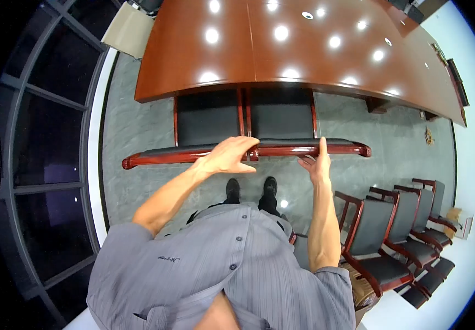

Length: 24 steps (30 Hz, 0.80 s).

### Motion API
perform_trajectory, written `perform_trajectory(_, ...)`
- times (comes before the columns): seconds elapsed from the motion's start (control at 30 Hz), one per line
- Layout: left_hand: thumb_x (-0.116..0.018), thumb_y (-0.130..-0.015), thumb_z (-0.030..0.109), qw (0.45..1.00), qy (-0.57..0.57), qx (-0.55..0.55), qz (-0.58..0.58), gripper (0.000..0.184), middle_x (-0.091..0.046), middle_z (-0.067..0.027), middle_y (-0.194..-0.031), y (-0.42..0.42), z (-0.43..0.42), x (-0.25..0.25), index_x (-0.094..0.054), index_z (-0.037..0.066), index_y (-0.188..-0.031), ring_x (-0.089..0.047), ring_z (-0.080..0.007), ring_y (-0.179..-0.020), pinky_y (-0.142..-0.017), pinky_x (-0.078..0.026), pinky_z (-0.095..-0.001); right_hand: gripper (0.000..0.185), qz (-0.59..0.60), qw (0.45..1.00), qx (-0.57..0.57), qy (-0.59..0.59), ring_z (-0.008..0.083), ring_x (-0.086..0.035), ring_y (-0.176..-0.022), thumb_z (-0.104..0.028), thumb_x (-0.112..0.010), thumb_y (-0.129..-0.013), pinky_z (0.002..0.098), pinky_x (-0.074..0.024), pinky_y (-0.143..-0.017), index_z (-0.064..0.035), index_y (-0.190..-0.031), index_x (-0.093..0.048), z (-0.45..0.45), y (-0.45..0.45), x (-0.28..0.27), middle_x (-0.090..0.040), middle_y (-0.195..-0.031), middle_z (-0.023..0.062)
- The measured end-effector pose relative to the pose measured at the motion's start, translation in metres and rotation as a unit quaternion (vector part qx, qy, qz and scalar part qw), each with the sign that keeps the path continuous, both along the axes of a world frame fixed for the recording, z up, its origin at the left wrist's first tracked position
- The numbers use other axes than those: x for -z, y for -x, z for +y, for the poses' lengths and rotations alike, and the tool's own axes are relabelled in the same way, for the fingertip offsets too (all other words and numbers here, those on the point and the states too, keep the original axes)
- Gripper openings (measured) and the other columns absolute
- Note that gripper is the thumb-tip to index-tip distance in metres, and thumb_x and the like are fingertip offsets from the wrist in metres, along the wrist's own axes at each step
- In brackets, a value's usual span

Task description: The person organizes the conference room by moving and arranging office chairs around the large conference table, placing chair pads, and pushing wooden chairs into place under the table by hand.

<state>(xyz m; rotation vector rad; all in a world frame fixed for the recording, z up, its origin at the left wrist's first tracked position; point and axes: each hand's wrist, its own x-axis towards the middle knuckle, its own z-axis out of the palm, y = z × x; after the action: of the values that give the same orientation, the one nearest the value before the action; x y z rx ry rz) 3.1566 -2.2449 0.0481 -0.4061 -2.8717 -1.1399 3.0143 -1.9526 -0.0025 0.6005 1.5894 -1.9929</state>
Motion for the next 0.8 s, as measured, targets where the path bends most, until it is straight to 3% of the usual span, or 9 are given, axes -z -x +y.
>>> perform_trajectory(0.03,-0.083,-0.071,0.036,1.000,0.000,-0.006,0.008,0.082,-0.059,-0.0238,-0.131,-0.008,-0.007,-0.004,-0.049,-0.002,-0.135,-0.056,-0.0404,-0.121,-0.103,-0.045,-0.0471,0.082,0.009,1.000,-0.016,-0.007,0.0386,-0.068,-0.096,-0.062,-0.063,-0.089,0.0483,-0.0586,-0.077,0.0035,-0.135,-0.046,-0.003,-0.009,-0.002,-0.056,-0.127,0.0236)
perform_trajectory(0.13,-0.082,-0.072,0.034,0.996,0.065,-0.066,0.004,0.076,-0.060,-0.0229,-0.129,-0.039,-0.039,0.003,-0.052,-0.001,-0.133,-0.057,-0.0401,-0.120,-0.102,-0.047,-0.0462,0.072,0.070,0.994,-0.018,-0.083,0.0348,-0.071,-0.090,-0.053,-0.061,-0.094,0.0395,-0.0605,-0.072,0.0074,-0.131,-0.049,-0.018,-0.044,-0.001,-0.060,-0.122,0.0272)
perform_trajectory(0.23,-0.079,-0.078,0.030,0.967,0.203,-0.117,-0.099,0.043,-0.069,-0.0159,-0.110,-0.052,-0.055,0.012,-0.066,0.003,-0.108,-0.065,-0.0354,-0.105,-0.091,-0.051,-0.0446,0.052,0.113,0.988,-0.016,-0.103,0.0263,-0.071,-0.085,-0.039,-0.061,-0.098,0.0341,-0.0592,-0.070,0.0083,-0.119,-0.058,-0.030,-0.068,0.000,-0.067,-0.107,0.0217)
perform_trajectory(0.37,-0.078,-0.078,0.028,0.971,0.197,-0.108,-0.085,0.035,-0.070,-0.0147,-0.105,-0.051,-0.053,0.011,-0.066,0.003,-0.101,-0.065,-0.0346,-0.102,-0.089,-0.051,-0.0438,0.039,0.183,0.971,-0.078,-0.132,0.0132,-0.065,-0.076,-0.030,-0.067,-0.096,0.0253,-0.0527,-0.066,0.0055,-0.113,-0.063,-0.062,-0.092,0.004,-0.068,-0.099,0.0089)
perform_trajectory(0.5,-0.077,-0.078,0.029,0.974,0.190,-0.110,-0.059,0.037,-0.070,-0.0135,-0.107,-0.054,-0.056,0.016,-0.067,0.004,-0.103,-0.065,-0.0336,-0.103,-0.089,-0.051,-0.0428,0.036,0.192,0.953,-0.122,-0.199,0.0144,-0.067,-0.074,-0.025,-0.064,-0.096,0.0274,-0.0534,-0.065,0.0049,-0.116,-0.064,-0.061,-0.121,0.033,-0.071,-0.094,0.0109)
perform_trajectory(0.67,-0.078,-0.077,0.036,0.973,0.190,-0.124,-0.034,0.043,-0.071,-0.0124,-0.103,-0.050,-0.050,0.010,-0.070,0.004,-0.103,-0.067,-0.0319,-0.097,-0.085,-0.053,-0.0411,0.040,0.026,0.927,-0.168,-0.334,0.0204,-0.069,-0.068,-0.027,-0.065,-0.087,0.0337,-0.0538,-0.066,0.0069,-0.110,-0.066,0.047,-0.190,0.135,-0.072,-0.081,0.0163)
perform_trajectory(0.7,-0.079,-0.076,0.037,0.978,0.173,-0.114,-0.017,0.044,-0.071,-0.0124,-0.103,-0.051,-0.051,0.013,-0.070,0.004,-0.104,-0.068,-0.0318,-0.097,-0.085,-0.053,-0.0408,0.034,-0.026,0.891,-0.207,-0.403,0.0214,-0.068,-0.063,-0.027,-0.067,-0.084,0.0339,-0.0531,-0.061,0.0053,-0.096,-0.068,0.074,-0.207,0.129,-0.070,-0.074,0.0144)
perform_trajectory(0.77,-0.080,-0.075,0.038,0.985,0.135,-0.102,0.012,0.047,-0.071,-0.0130,-0.103,-0.050,-0.052,0.016,-0.070,0.004,-0.106,-0.068,-0.0319,-0.097,-0.086,-0.053,-0.0399,0.031,-0.152,0.927,-0.097,-0.330,0.0219,-0.066,-0.056,-0.028,-0.068,-0.082,0.0344,-0.0509,-0.052,0.0026,-0.084,-0.067,0.133,-0.262,0.153,-0.067,-0.070,0.0123)
perform_trajectory(0.8,-0.082,-0.075,0.032,0.988,0.108,-0.106,-0.016,0.046,-0.071,-0.0142,-0.106,-0.049,-0.049,0.006,-0.069,0.002,-0.109,-0.068,-0.0309,-0.098,-0.088,-0.053,-0.0390,0.027,-0.181,0.896,-0.102,-0.393,0.0214,-0.063,-0.051,-0.026,-0.068,-0.080,0.0352,-0.0480,-0.046,0.0010,-0.078,-0.067,0.160,-0.291,0.171,-0.066,-0.067,0.0111)
